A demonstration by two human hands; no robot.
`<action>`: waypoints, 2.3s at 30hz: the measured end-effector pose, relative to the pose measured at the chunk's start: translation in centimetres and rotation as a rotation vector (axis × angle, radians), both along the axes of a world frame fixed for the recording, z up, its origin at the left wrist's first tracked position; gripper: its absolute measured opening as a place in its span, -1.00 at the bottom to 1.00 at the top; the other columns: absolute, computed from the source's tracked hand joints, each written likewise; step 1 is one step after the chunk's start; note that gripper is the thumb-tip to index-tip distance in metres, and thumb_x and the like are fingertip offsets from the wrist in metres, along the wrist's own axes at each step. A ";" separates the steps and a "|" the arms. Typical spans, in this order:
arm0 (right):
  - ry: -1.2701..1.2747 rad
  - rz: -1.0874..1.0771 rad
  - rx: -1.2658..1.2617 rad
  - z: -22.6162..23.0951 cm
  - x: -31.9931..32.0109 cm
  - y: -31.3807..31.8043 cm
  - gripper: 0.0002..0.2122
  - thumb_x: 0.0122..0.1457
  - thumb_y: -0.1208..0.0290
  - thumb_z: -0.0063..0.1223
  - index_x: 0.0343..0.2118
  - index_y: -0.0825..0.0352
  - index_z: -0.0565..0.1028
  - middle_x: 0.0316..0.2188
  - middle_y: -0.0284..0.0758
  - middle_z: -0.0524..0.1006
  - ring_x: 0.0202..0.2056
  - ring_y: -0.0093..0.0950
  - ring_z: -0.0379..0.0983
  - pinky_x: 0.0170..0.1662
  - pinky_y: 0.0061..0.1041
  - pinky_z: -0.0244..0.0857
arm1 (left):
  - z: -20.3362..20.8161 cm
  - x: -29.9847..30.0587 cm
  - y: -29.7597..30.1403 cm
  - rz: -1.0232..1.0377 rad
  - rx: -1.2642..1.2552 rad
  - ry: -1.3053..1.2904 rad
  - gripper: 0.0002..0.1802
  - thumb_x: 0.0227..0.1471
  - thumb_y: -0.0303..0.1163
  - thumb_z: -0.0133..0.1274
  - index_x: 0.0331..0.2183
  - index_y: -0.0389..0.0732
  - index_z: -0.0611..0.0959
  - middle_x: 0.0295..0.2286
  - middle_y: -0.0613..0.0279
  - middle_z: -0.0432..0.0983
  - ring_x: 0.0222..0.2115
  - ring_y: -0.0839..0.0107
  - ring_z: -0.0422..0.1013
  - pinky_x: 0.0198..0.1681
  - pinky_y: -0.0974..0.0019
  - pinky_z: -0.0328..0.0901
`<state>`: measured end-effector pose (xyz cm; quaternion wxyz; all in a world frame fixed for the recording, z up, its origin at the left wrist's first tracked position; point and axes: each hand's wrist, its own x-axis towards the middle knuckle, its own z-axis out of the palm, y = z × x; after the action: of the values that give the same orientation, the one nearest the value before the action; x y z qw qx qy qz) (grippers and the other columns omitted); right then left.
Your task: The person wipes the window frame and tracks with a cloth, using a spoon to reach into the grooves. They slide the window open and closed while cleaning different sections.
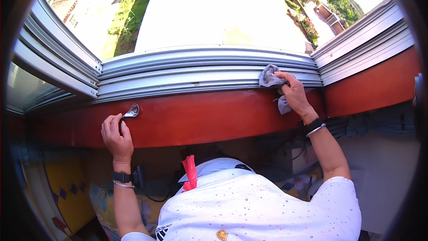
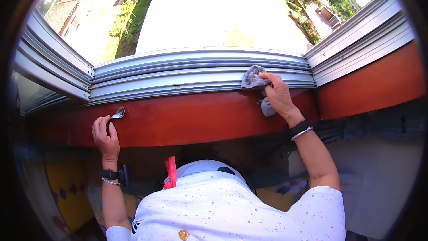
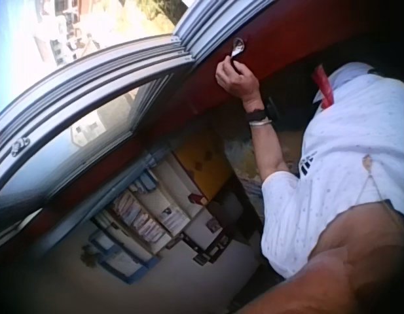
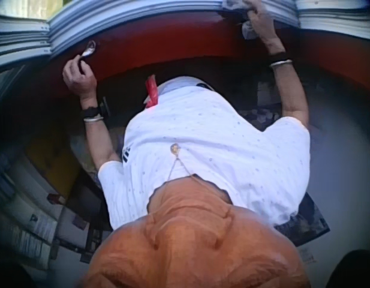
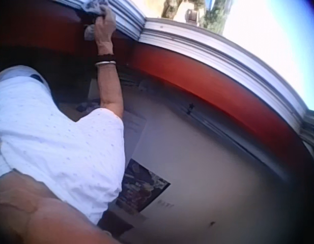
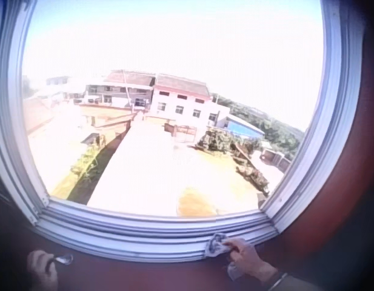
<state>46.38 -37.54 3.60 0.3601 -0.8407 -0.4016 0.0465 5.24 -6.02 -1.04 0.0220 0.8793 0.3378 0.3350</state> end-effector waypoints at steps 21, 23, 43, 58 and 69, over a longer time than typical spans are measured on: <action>-0.241 0.447 -0.137 -2.0 -5.4 2.7 -0.53 0.04 0.71 -0.11 0.07 0.28 0.39 0.18 -0.28 0.30 0.25 -0.26 0.11 0.16 -0.19 0.12 | -0.6 -0.3 0.1 -0.023 -0.041 -0.007 -0.74 -0.01 -0.60 0.00 -0.20 -0.27 0.58 -0.23 0.08 0.44 -0.17 0.10 0.37 -0.09 0.11 0.27; -0.238 0.363 -0.110 -2.0 -3.2 -0.1 -0.53 0.00 0.75 -0.15 0.03 0.31 0.43 0.15 -0.26 0.35 0.22 -0.24 0.15 0.18 -0.22 0.13 | -0.6 -0.5 0.2 -0.006 -0.050 0.005 -0.74 -0.01 -0.60 -0.01 -0.20 -0.28 0.57 -0.23 0.07 0.44 -0.17 0.10 0.37 -0.08 0.11 0.27; -0.199 -0.176 -0.074 -3.6 5.6 -13.6 -0.54 -0.12 0.72 -0.19 -0.11 0.30 0.54 0.03 -0.15 0.46 0.15 -0.20 0.28 0.24 -0.30 0.10 | 0.0 -0.9 -0.4 0.003 0.040 0.014 -0.75 -0.06 -0.44 0.09 -0.24 -0.20 0.62 -0.27 0.02 0.48 -0.20 0.04 0.40 -0.08 0.04 0.31; -0.356 -0.093 0.076 -5.6 -1.1 -12.5 -0.76 -0.08 0.70 0.04 -0.31 0.32 0.54 -0.17 -0.18 0.56 -0.03 -0.23 0.45 0.14 -0.25 0.20 | 0.4 -0.3 1.2 -0.090 -0.364 -0.100 -0.72 -0.08 -0.58 0.08 -0.22 -0.23 0.59 -0.17 0.08 0.40 -0.14 0.18 0.36 -0.07 0.19 0.32; -0.383 -0.111 0.017 -6.1 -1.9 -11.2 -0.72 -0.08 0.73 -0.07 -0.27 0.33 0.48 -0.12 -0.18 0.50 0.06 -0.20 0.33 0.22 -0.20 0.06 | 11.7 3.8 6.2 -0.291 0.068 0.104 -0.85 -0.11 -0.55 0.10 -0.37 -0.25 0.62 -0.33 0.10 0.48 -0.22 0.11 0.40 -0.09 0.17 0.31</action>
<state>44.50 -48.76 -2.49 0.2860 -0.8521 -0.4161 -0.1377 9.05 0.19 10.70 0.0232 0.9354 0.1959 0.2936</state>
